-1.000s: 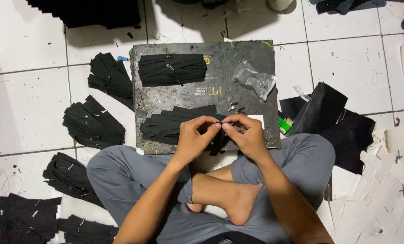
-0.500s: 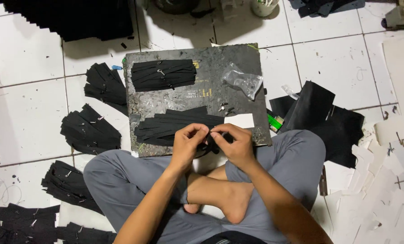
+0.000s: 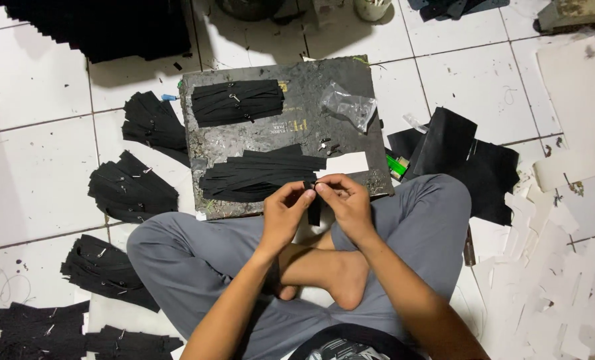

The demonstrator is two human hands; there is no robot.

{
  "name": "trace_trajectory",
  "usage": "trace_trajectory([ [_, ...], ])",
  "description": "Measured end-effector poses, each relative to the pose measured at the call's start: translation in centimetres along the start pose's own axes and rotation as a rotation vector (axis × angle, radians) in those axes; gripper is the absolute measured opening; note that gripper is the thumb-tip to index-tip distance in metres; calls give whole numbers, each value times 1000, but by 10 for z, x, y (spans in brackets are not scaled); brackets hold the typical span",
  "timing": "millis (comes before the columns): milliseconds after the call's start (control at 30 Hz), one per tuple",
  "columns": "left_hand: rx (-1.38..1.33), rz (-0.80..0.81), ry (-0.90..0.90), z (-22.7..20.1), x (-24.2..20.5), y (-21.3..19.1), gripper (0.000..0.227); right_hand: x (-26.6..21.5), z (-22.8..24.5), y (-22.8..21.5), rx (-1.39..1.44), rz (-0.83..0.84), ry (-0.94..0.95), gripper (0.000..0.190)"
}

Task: The person sits cross-legged on the floor and assembles small black fabric/elastic pieces by hand, pinching and folding each strip and placing finished pieces onto a board in front of them, gradually building a stack of completed pieces.

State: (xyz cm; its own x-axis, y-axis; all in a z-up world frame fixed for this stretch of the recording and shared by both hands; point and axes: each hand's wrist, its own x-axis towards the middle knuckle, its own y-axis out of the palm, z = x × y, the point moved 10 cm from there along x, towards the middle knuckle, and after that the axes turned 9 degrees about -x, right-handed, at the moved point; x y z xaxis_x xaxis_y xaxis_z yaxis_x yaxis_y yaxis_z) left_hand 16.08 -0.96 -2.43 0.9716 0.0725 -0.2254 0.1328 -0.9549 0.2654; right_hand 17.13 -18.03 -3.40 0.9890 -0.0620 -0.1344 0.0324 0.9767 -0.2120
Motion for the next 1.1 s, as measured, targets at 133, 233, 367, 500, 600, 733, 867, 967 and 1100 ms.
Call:
trace_trajectory([
  [133, 65, -6, 34, 15, 6, -12, 6, 2, 13, 0, -26, 14, -35, 12],
  [233, 31, -30, 9, 33, 13, -22, 7, 20, 40, -15, -121, 13, -149, 13],
  [367, 54, -82, 1, 33, 21, -34, 9, 60, 75, -27, -669, -45, -469, 18],
  [500, 49, -102, -21, 33, 25, -34, 9, 81, 52, -8, -1006, 113, -549, 17],
  [600, 30, -95, -15, 37, 30, -34, 10, 85, 48, -6, -1064, 100, -559, 12],
  [733, 48, -83, -36, 42, 35, -34, 9, 76, 62, -9, -949, 51, -561, 9],
  [867, 53, -64, -42, 34, 32, -30, 10, 63, 59, -21, -343, 32, -334, 15],
  [967, 51, -37, -20, 28, 30, -26, 8, 50, 33, -17, 103, 58, -135, 22],
  [1100, 8, -13, -16, 30, 29, -26, 11, 30, 0, -4, 493, 109, 7, 19],
])
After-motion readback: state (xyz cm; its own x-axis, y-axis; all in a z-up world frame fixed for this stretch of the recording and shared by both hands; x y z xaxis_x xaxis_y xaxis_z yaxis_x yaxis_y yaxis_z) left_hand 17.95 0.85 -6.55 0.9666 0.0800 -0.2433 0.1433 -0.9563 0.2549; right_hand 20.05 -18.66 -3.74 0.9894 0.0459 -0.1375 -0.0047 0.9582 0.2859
